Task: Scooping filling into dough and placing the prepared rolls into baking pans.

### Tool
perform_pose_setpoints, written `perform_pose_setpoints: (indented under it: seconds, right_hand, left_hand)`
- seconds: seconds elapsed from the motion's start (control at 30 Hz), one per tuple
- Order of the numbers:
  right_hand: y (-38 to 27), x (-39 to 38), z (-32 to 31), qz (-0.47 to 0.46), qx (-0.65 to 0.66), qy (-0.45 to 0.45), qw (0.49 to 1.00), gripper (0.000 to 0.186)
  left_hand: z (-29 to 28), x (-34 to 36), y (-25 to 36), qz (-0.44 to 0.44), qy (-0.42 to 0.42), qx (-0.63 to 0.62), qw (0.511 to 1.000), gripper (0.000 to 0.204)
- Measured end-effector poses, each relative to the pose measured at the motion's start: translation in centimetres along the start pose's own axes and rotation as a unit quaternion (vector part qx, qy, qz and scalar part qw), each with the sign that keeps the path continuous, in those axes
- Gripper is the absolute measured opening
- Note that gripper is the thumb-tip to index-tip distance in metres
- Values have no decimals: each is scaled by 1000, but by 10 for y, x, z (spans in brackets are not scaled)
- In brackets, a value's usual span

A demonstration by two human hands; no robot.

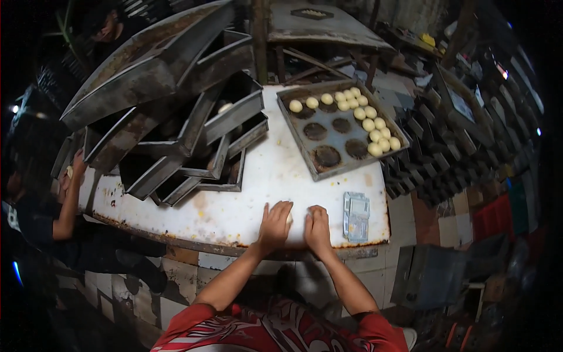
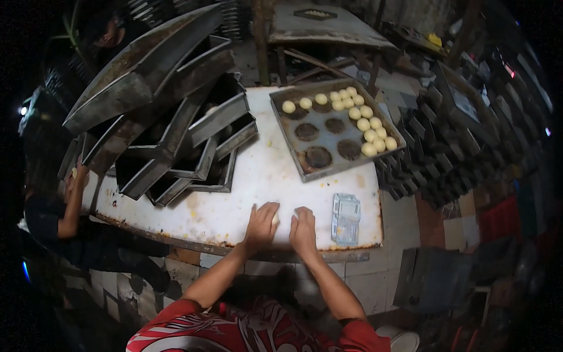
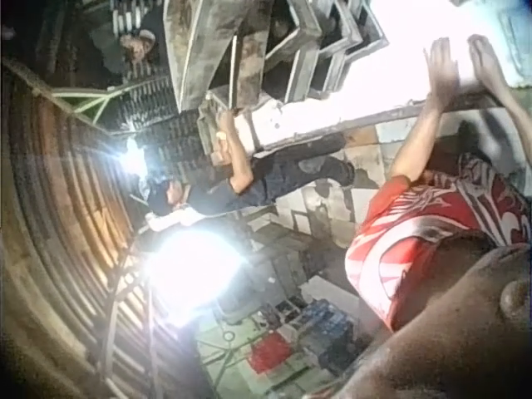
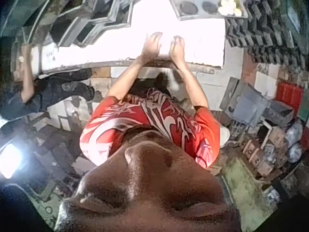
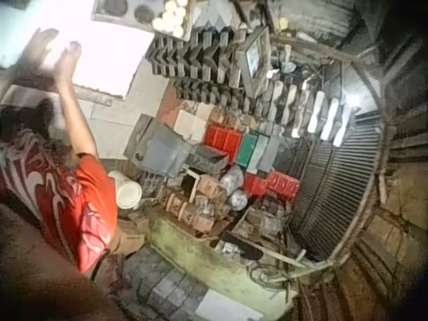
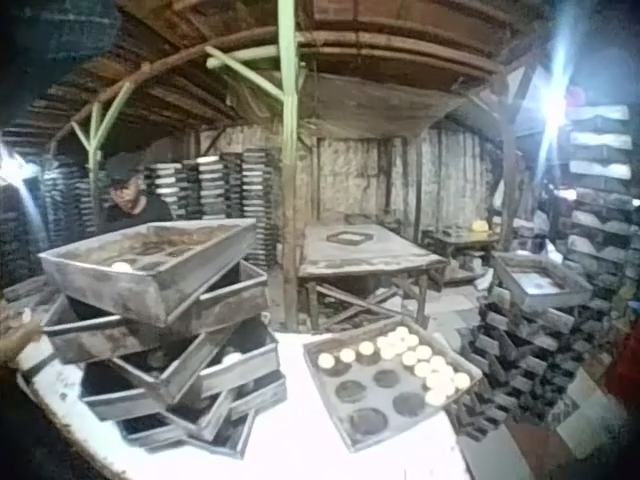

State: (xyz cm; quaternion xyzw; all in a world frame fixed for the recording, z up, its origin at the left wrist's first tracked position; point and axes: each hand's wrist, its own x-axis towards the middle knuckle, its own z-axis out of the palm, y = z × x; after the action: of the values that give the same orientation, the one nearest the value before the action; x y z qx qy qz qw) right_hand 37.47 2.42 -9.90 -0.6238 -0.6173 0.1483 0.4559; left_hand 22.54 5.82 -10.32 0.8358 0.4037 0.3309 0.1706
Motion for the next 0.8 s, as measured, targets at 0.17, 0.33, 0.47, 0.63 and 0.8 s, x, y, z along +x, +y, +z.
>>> perform_pose_setpoints:
  seconds: [0.17,0.33,0.47,0.63,0.8]
  right_hand:
    - [-25,19,60,-27,59,-150,987,24]
    - [-12,-12,2,-301,-51,-255,918,13]
    - [-21,58,52,-162,-158,-123,966,18]
    - [-53,9,83,-189,-78,-139,969,13]
    - [-87,26,73,-55,-373,-125,918,17]
  left_hand:
    - [-71,-9,17,-101,23,-123,987,66]
    - [-149,-130,-24,-205,178,-122,955,48]
    - [-170,-166,-26,-328,225,-192,897,49]
    - [-199,-145,-49,-224,146,-330,905,33]
    - [-231,-176,-118,-246,162,-433,852,27]
